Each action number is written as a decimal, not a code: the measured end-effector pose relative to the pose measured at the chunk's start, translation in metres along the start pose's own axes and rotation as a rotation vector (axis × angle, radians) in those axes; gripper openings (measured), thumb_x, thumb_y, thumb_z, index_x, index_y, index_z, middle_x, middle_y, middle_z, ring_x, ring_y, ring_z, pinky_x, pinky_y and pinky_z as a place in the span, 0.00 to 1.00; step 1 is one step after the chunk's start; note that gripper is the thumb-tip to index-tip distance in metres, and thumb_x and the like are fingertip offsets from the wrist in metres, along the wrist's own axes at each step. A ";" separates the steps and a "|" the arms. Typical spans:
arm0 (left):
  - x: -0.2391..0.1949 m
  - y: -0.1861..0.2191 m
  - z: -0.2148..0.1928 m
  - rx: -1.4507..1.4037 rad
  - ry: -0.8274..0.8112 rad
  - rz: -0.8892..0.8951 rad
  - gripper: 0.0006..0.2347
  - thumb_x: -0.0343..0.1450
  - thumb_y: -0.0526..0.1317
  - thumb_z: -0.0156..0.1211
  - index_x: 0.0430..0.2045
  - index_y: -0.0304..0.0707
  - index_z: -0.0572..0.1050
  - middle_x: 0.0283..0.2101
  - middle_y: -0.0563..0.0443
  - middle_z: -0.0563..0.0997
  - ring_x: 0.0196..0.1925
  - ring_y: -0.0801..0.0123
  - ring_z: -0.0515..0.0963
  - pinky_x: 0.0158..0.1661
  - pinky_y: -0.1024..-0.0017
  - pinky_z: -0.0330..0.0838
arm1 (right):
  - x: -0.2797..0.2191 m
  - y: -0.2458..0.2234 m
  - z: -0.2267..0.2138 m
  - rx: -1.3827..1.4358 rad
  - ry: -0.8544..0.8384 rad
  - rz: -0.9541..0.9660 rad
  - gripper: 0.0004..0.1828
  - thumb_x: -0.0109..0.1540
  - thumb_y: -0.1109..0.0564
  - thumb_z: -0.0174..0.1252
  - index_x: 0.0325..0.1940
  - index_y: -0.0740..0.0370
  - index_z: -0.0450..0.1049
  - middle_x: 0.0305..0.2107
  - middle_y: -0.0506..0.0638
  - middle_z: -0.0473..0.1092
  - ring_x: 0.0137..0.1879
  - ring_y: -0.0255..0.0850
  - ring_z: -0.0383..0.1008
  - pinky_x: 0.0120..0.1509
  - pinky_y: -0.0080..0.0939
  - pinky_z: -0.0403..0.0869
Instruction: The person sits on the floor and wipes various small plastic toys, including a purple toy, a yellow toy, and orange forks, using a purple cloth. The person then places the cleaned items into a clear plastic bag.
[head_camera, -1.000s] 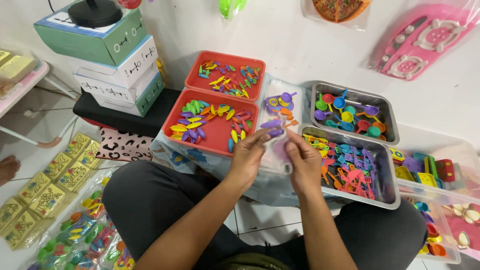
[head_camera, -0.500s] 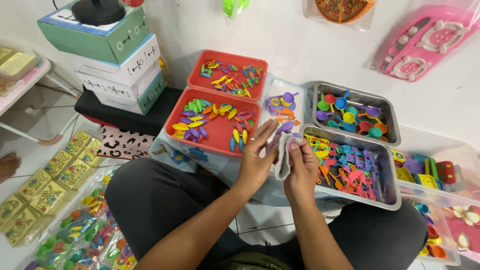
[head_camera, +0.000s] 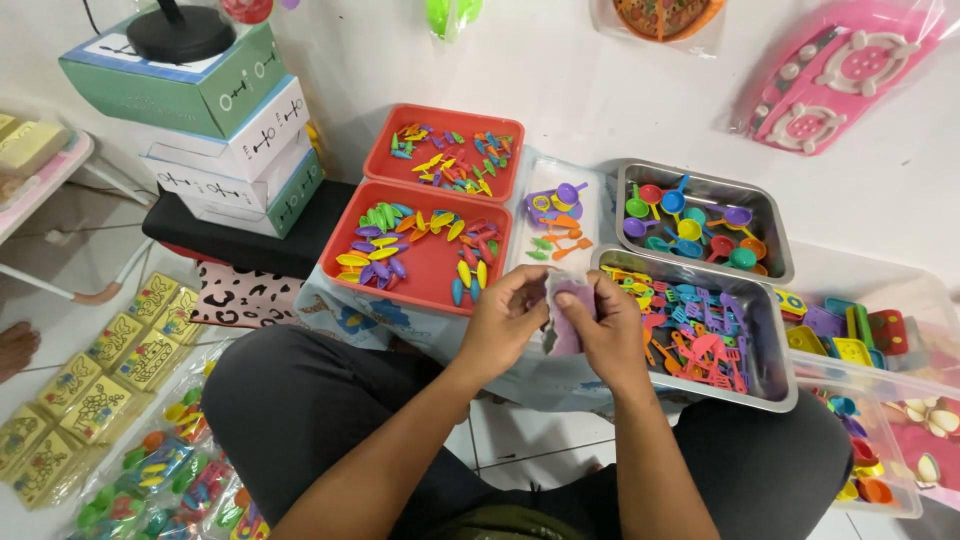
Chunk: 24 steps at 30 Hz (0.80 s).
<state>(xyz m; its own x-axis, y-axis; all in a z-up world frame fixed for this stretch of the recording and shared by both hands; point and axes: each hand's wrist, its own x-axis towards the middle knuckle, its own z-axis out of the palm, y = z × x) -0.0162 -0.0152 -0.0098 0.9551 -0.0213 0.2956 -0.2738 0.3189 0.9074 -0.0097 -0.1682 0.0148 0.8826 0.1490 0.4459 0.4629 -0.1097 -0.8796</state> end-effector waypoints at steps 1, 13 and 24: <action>0.000 0.002 -0.002 -0.001 0.001 0.000 0.15 0.69 0.27 0.60 0.51 0.33 0.77 0.37 0.51 0.79 0.39 0.76 0.77 0.41 0.77 0.77 | 0.000 -0.002 0.000 -0.001 -0.001 0.000 0.08 0.63 0.62 0.64 0.32 0.63 0.72 0.18 0.46 0.66 0.32 0.34 0.63 0.38 0.37 0.67; -0.002 0.007 0.003 0.089 0.005 -0.003 0.18 0.67 0.28 0.66 0.52 0.35 0.78 0.38 0.46 0.82 0.40 0.74 0.80 0.43 0.75 0.79 | 0.001 0.018 -0.009 -0.116 0.035 0.048 0.19 0.70 0.56 0.54 0.25 0.60 0.72 0.13 0.49 0.67 0.26 0.33 0.63 0.35 0.36 0.67; 0.060 0.054 0.010 1.195 -0.085 0.065 0.14 0.73 0.37 0.56 0.53 0.43 0.78 0.39 0.43 0.82 0.42 0.55 0.83 0.44 0.57 0.79 | 0.026 0.014 -0.078 1.142 0.537 0.546 0.26 0.67 0.33 0.52 0.46 0.58 0.72 0.38 0.50 0.73 0.47 0.45 0.77 0.57 0.50 0.76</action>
<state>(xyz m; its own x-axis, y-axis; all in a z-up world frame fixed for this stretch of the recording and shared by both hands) 0.0249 -0.0089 0.0596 0.9372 -0.1147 0.3294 -0.2968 -0.7583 0.5804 0.0263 -0.2424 0.0265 0.9730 -0.0748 -0.2184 -0.0438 0.8692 -0.4925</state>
